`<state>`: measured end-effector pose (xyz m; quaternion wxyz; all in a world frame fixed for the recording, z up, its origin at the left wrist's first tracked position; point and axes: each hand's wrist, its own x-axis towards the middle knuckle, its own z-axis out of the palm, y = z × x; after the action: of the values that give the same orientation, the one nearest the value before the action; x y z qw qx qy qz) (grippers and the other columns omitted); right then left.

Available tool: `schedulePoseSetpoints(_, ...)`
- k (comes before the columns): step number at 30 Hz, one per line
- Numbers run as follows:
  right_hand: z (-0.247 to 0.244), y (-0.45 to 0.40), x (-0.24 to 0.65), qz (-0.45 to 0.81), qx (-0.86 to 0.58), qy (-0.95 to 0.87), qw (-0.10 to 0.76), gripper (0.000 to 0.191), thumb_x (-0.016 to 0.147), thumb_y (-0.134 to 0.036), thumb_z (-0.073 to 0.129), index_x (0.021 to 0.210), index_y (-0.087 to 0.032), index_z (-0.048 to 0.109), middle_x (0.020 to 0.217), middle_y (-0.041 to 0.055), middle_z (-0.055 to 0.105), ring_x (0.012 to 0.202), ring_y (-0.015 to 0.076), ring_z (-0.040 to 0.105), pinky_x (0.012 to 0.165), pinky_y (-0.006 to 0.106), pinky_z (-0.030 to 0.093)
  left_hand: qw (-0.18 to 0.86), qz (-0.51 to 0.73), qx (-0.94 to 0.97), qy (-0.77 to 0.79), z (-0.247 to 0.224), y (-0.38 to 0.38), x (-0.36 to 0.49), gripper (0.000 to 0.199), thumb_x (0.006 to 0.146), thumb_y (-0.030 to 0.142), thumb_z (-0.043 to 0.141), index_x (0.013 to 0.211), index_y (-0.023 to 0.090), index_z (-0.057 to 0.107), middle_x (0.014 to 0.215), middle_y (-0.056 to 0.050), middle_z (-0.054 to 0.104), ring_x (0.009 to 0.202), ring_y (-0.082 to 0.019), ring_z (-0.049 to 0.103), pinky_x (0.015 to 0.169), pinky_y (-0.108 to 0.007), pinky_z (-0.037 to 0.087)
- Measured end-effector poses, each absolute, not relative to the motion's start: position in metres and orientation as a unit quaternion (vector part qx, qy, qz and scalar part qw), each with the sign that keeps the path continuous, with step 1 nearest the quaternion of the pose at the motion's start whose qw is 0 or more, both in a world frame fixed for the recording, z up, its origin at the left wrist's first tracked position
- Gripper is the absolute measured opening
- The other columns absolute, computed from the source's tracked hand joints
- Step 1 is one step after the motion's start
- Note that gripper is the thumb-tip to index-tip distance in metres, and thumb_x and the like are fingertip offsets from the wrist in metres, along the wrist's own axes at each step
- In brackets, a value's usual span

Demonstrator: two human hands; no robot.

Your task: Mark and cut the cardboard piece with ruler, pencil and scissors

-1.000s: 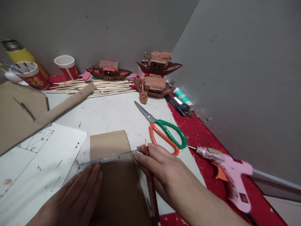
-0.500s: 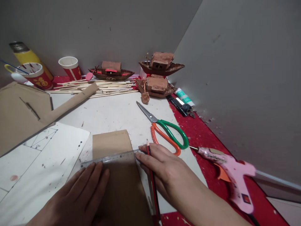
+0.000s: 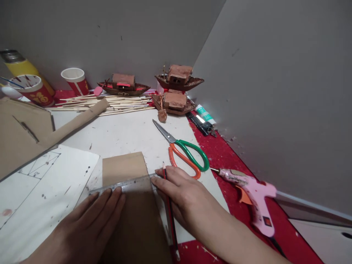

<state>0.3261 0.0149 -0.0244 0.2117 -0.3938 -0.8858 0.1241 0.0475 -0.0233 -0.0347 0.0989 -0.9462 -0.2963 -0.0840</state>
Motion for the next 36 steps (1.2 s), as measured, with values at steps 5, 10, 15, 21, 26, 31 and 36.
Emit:
schedulePoseSetpoints(5, -0.010, 0.012, 0.327, 0.150, -0.412, -0.875, 0.208, 0.040, 0.095, -0.010, 0.050, 0.131, -0.026, 0.057, 0.114, 0.0108, 0.069, 0.103, 0.0242, 0.066, 0.081, 0.036, 0.058, 0.072, -0.077, -0.945, -0.310, -0.046, -0.027, 0.052, 0.090, 0.090, 0.074, 0.027, 0.137, 0.002, 0.054, 0.140, -0.023, 0.057, 0.127, -0.035, 0.048, 0.103, -0.046, 0.032)
schedulePoseSetpoints(10, 0.037, 0.010, 0.315, 0.208, -0.425, -0.850, 0.233, 0.040, 0.104, -0.031, 0.038, 0.142, -0.038, 0.048, 0.110, 0.0052, 0.071, 0.096, 0.0221, 0.068, 0.077, 0.032, 0.059, 0.033, -0.062, -0.949, -0.307, -0.048, -0.028, 0.055, 0.086, 0.093, 0.068, 0.027, 0.137, 0.000, 0.054, 0.144, -0.026, 0.052, 0.130, -0.036, 0.046, 0.105, -0.046, 0.031)
schedulePoseSetpoints(15, 0.044, 0.035, 0.269, 0.427, -0.395, -0.785, 0.215, 0.040, 0.104, -0.040, 0.038, 0.089, -0.020, 0.069, 0.081, 0.0050, 0.067, 0.070, 0.0160, 0.063, 0.061, 0.027, 0.052, 0.049, -0.085, -0.945, -0.311, -0.038, -0.025, 0.056, 0.083, 0.092, 0.068, 0.033, 0.133, 0.001, 0.059, 0.135, -0.025, 0.061, 0.125, -0.036, 0.051, 0.100, -0.044, 0.034)
schedulePoseSetpoints(21, 0.002, 0.060, 0.230, 0.579, -0.380, -0.675, 0.255, 0.036, 0.098, -0.037, 0.052, 0.068, -0.018, 0.054, 0.061, -0.0028, 0.052, 0.052, 0.0091, 0.048, 0.049, 0.023, 0.040, 0.054, -0.101, -0.947, -0.302, -0.031, -0.024, 0.057, 0.079, 0.092, 0.067, 0.039, 0.128, 0.001, 0.063, 0.132, -0.024, 0.063, 0.120, -0.037, 0.055, 0.095, -0.045, 0.037)
schedulePoseSetpoints(26, -0.007, 0.062, 0.226, 0.493, -0.389, -0.732, 0.264, 0.034, 0.096, -0.033, 0.053, 0.066, -0.017, 0.055, 0.062, -0.0019, 0.051, 0.058, 0.0109, 0.050, 0.054, 0.025, 0.040, 0.049, -0.117, -0.943, -0.307, -0.031, -0.025, 0.057, 0.076, 0.094, 0.065, 0.036, 0.125, 0.002, 0.065, 0.128, -0.023, 0.066, 0.116, -0.036, 0.058, 0.093, -0.044, 0.039)
schedulePoseSetpoints(31, -0.010, 0.065, 0.224, 0.464, -0.373, -0.763, 0.251, 0.034, 0.097, -0.032, 0.051, 0.067, -0.017, 0.056, 0.064, -0.0015, 0.051, 0.059, 0.0109, 0.050, 0.055, 0.025, 0.040, 0.052, -0.112, -0.945, -0.303, -0.033, -0.027, 0.056, 0.076, 0.094, 0.064, 0.040, 0.129, 0.000, 0.061, 0.129, -0.024, 0.065, 0.120, -0.036, 0.055, 0.095, -0.044, 0.038)
schedulePoseSetpoints(36, -0.012, 0.068, 0.220, 0.471, -0.354, -0.769, 0.247, 0.035, 0.098, -0.033, 0.049, 0.068, -0.017, 0.056, 0.062, -0.0016, 0.052, 0.058, 0.0107, 0.049, 0.054, 0.024, 0.041, 0.052, -0.115, -0.943, -0.307, -0.033, -0.025, 0.057, 0.075, 0.093, 0.066, 0.040, 0.123, 0.003, 0.067, 0.125, -0.022, 0.067, 0.114, -0.036, 0.057, 0.093, -0.044, 0.039)
